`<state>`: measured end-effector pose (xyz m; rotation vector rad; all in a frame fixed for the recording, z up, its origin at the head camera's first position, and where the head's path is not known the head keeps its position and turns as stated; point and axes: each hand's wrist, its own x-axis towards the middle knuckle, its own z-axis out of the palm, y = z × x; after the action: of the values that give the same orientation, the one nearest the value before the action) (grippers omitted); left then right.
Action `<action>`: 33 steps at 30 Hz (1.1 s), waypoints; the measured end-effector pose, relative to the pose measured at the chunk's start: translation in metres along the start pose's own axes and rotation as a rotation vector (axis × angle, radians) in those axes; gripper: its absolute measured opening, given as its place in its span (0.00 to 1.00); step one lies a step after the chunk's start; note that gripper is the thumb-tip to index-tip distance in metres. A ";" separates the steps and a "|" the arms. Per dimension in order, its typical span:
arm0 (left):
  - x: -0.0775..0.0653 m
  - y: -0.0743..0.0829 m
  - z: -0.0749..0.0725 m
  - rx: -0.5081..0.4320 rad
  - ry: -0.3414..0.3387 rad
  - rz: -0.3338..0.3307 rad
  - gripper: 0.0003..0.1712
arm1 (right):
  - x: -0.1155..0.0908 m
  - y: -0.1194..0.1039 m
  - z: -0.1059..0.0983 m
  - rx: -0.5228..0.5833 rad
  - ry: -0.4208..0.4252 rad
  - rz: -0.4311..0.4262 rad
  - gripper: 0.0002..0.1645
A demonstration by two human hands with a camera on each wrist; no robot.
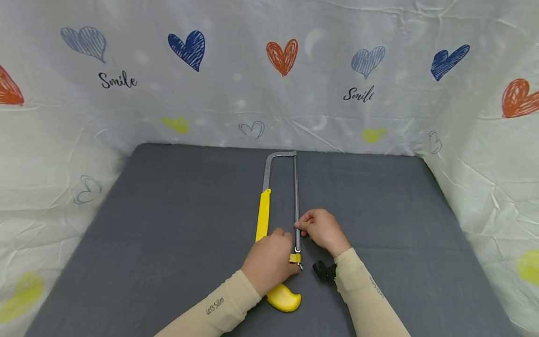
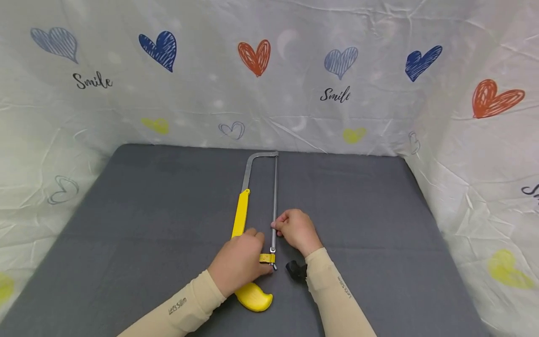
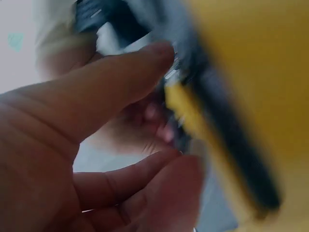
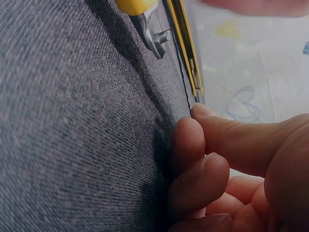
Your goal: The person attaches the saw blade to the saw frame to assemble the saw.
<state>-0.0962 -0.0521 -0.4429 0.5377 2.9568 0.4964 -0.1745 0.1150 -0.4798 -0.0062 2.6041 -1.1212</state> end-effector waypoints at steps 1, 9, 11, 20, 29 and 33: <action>0.000 0.002 0.003 0.012 -0.018 0.017 0.28 | 0.000 -0.001 0.000 0.002 0.000 0.001 0.12; 0.003 0.006 0.013 0.018 -0.024 0.046 0.20 | 0.001 -0.005 0.000 -0.003 -0.006 -0.010 0.12; 0.005 0.005 0.013 -0.001 -0.031 0.044 0.24 | 0.001 -0.005 0.000 -0.008 -0.002 -0.016 0.12; 0.007 0.004 0.011 -0.043 -0.042 0.015 0.21 | 0.001 -0.008 -0.002 -0.017 0.010 -0.015 0.13; -0.002 -0.018 -0.007 -0.181 0.024 -0.113 0.25 | -0.004 -0.004 -0.005 -0.016 -0.009 0.022 0.14; -0.011 -0.042 -0.013 -0.193 0.102 -0.263 0.30 | -0.020 -0.001 -0.005 -0.049 -0.019 0.026 0.15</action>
<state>-0.1022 -0.0974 -0.4444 0.1039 2.9649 0.7862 -0.1572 0.1202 -0.4703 0.0064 2.6067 -1.0426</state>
